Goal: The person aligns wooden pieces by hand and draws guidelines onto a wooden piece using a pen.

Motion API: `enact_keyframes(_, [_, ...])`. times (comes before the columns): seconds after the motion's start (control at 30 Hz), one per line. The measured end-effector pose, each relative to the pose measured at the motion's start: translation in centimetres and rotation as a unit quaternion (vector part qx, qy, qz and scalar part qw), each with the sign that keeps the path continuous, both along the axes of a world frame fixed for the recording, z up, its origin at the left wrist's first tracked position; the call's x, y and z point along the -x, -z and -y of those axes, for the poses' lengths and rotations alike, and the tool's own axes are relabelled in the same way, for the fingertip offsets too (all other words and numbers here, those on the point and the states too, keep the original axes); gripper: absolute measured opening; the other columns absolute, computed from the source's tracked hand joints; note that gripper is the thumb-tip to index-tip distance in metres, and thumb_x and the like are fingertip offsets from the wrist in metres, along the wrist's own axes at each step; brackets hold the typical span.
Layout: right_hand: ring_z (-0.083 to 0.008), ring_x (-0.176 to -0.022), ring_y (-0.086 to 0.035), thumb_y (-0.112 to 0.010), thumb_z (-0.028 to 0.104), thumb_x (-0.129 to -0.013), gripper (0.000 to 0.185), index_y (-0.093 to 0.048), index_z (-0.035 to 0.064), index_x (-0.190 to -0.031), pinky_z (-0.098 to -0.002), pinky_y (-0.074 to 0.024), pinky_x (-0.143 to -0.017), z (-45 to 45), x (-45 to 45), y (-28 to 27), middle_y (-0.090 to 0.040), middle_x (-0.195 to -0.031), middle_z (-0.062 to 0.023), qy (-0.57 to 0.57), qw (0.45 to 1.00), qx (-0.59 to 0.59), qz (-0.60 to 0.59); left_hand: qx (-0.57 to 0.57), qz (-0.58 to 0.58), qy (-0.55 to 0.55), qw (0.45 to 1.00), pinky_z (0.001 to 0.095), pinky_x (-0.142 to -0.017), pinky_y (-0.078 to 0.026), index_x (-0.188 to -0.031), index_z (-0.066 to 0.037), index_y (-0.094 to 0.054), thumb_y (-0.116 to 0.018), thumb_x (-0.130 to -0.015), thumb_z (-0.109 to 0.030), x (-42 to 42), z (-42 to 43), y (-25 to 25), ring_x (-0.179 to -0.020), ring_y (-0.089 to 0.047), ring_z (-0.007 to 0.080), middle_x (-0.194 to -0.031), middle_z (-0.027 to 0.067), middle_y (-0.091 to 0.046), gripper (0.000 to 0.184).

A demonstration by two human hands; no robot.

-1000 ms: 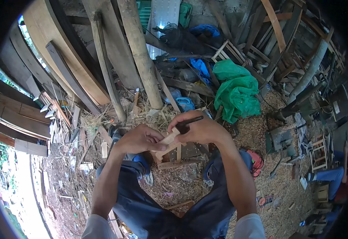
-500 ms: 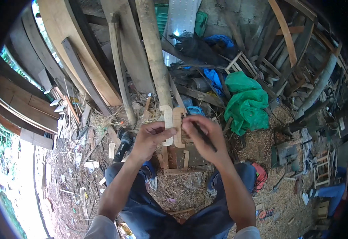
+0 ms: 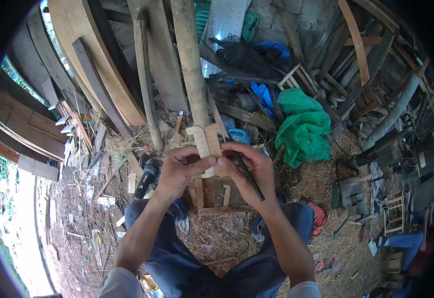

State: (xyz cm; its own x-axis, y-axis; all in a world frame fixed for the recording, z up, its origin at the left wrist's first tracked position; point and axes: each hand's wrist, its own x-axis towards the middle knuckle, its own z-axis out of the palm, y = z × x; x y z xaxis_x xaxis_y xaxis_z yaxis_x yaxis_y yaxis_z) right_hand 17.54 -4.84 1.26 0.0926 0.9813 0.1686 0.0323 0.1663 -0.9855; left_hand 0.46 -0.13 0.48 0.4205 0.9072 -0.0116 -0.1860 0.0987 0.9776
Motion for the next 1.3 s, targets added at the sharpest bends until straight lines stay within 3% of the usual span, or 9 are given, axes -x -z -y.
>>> enact_keyframes(0.6, [-0.0120, -0.094, -0.061, -0.071, 0.009, -0.082, 0.030, -0.062, -0.0012, -0.108, -0.0247, -0.0479, -0.083, 0.04, 0.00, -0.43, -0.064, -0.100, -0.0077, 0.006, 1.000, 0.005, -0.008, -0.022, 0.000, 0.005, 1.000, 0.0226, -0.075, -0.048, -0.098, 0.001, -0.067, -0.070, -0.082, -0.004, -0.10, -0.08, 0.10, -0.082, -0.061, 0.0082, -0.091, 0.0073, -0.068, 0.017])
enact_keyframes(1.3, [-0.0114, -0.094, -0.060, -0.071, 0.011, -0.082, 0.031, -0.062, -0.0011, -0.109, -0.0251, -0.0477, -0.083, -0.21, 0.06, -0.25, -0.064, -0.102, -0.0078, -0.004, 1.000, -0.016, 0.009, -0.024, 0.002, -0.005, 1.000, 0.0198, -0.063, -0.043, -0.097, 0.000, -0.068, -0.071, -0.082, -0.007, 0.00, 0.07, -0.34, -0.072, -0.058, 0.0051, -0.085, 0.0049, -0.068, 0.018])
